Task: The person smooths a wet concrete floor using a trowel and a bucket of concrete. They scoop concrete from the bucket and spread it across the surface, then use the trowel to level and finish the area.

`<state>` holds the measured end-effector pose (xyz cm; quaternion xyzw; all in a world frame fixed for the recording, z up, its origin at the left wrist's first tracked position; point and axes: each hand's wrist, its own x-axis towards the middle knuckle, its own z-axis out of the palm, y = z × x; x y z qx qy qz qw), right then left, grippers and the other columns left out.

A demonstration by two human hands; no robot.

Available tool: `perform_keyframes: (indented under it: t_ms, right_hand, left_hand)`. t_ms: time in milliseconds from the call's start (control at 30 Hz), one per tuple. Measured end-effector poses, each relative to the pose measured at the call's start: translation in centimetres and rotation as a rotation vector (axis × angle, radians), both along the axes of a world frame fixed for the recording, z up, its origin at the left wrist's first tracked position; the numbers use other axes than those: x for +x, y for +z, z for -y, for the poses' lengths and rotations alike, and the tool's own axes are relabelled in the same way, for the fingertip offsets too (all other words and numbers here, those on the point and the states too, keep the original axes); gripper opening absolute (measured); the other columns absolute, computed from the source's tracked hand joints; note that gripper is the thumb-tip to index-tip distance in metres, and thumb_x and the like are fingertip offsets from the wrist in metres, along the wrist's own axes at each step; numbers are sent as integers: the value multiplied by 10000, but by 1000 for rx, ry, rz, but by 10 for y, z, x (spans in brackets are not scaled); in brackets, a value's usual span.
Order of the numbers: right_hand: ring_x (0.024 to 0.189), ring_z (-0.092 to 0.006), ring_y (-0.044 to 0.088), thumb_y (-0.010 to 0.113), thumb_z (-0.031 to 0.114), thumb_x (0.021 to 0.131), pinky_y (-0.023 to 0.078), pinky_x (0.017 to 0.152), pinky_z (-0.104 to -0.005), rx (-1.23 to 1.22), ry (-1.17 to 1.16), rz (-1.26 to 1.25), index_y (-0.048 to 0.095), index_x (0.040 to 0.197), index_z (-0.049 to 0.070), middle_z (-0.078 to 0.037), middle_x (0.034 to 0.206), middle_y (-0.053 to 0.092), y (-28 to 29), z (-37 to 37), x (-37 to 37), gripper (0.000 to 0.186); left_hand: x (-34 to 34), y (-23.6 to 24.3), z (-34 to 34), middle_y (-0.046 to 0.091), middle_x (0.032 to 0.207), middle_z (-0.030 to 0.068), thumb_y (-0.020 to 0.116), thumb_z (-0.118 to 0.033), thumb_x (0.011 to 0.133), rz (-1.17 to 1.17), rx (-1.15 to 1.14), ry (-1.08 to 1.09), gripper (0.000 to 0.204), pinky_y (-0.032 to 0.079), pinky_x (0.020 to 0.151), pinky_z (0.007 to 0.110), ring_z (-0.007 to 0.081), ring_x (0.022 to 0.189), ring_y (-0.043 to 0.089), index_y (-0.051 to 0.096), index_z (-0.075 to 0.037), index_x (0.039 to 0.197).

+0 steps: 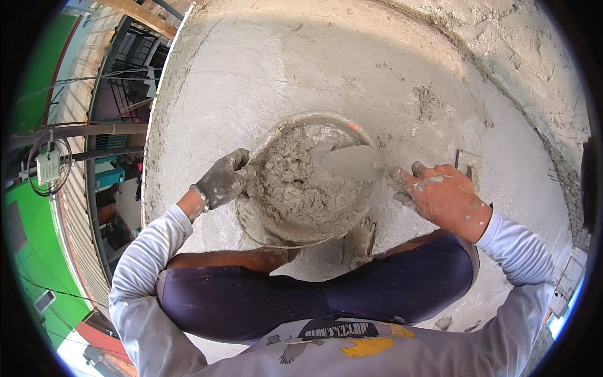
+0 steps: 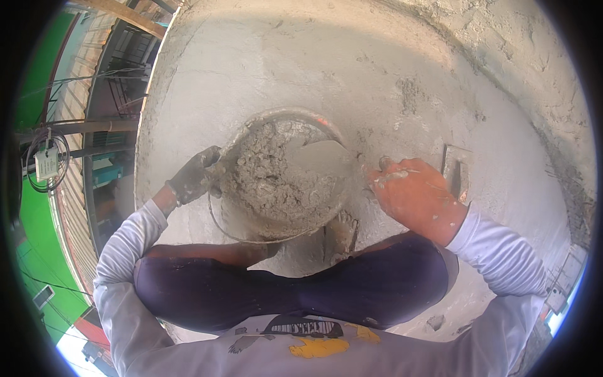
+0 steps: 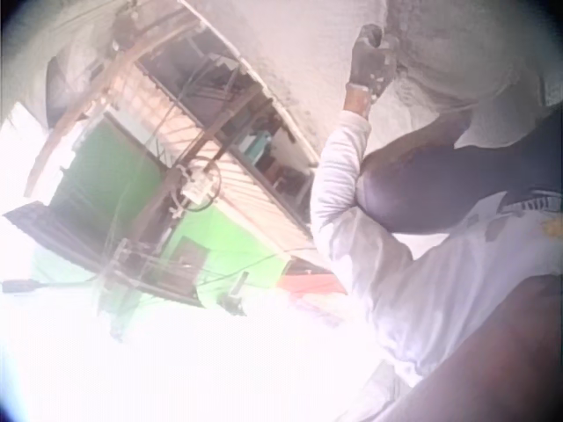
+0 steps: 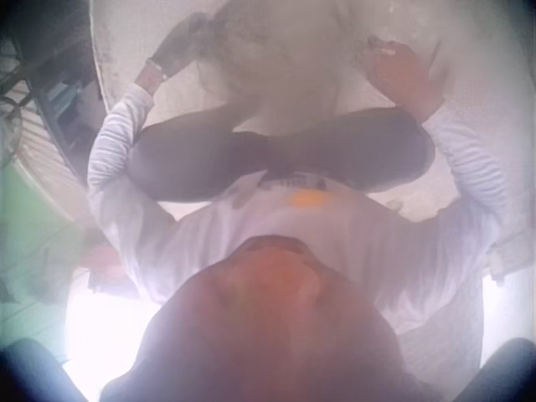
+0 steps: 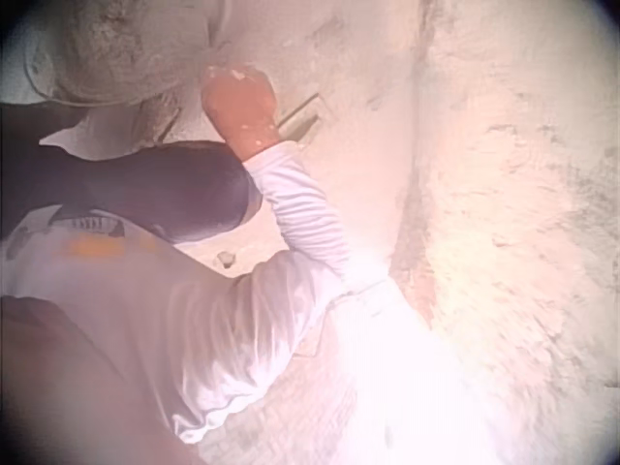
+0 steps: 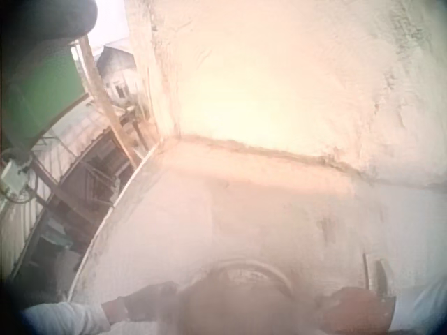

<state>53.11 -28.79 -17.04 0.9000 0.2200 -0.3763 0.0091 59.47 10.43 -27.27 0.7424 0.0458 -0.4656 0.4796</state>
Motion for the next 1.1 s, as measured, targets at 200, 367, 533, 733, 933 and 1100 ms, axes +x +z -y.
perform_keyframes:
  t_ms: [200, 367, 533, 733, 933, 1100]
  right_hand:
    - [1037, -331, 610, 613, 230, 876, 465, 914, -358, 322, -136, -250, 511, 1302, 15, -206, 1130, 632, -84, 7, -41, 488]
    - [895, -238, 635, 633, 225, 859, 495, 823, -357, 428, -481, -628, 464, 1369, 7, -239, 1043, 641, -58, 4, -33, 580]
    - [687, -144, 590, 641, 206, 870, 492, 665, -321, 554, -495, -601, 506, 1351, 42, -109, 873, 661, -74, 27, -36, 526]
    - [982, -161, 615, 652, 200, 874, 471, 888, -277, 581, -617, -749, 528, 1321, 22, -108, 1133, 664, -51, 36, -8, 497]
    - [1114, -269, 577, 584, 263, 922, 449, 943, -354, 820, -613, -313, 351, 1421, -14, -144, 1338, 536, -61, 40, 97, 616]
    - [1135, -376, 551, 545, 346, 923, 402, 1004, -438, -81, -337, 626, 415, 1376, 18, -248, 1222, 576, -124, 34, 200, 574]
  left_hand:
    - [-15, 11, 46, 576, 944, 50, 589, -248, 937, 159, -44, -112, 279, 451, 782, 309, 120, 864, 503, 528, -7, 1065]
    - [-10, 24, 46, 572, 1002, 49, 601, -220, 932, 104, 42, -156, 263, 448, 804, 295, 111, 916, 500, 524, -17, 1081]
    - [-5, 14, 35, 577, 1031, 62, 596, -233, 938, 52, -42, -97, 302, 446, 826, 299, 113, 947, 502, 516, -5, 1119]
    - [-19, -28, -9, 593, 1043, 69, 597, -282, 942, 124, -98, -41, 357, 448, 862, 304, 132, 966, 528, 528, -21, 1175]
    - [-25, -20, -25, 579, 1092, 51, 565, -276, 969, 92, -75, -29, 343, 432, 896, 302, 119, 1001, 509, 519, -33, 1205]
    - [-5, -14, 0, 509, 1288, 70, 548, -252, 976, -102, -107, 2, 432, 369, 1013, 328, 134, 1158, 455, 444, -6, 1315]
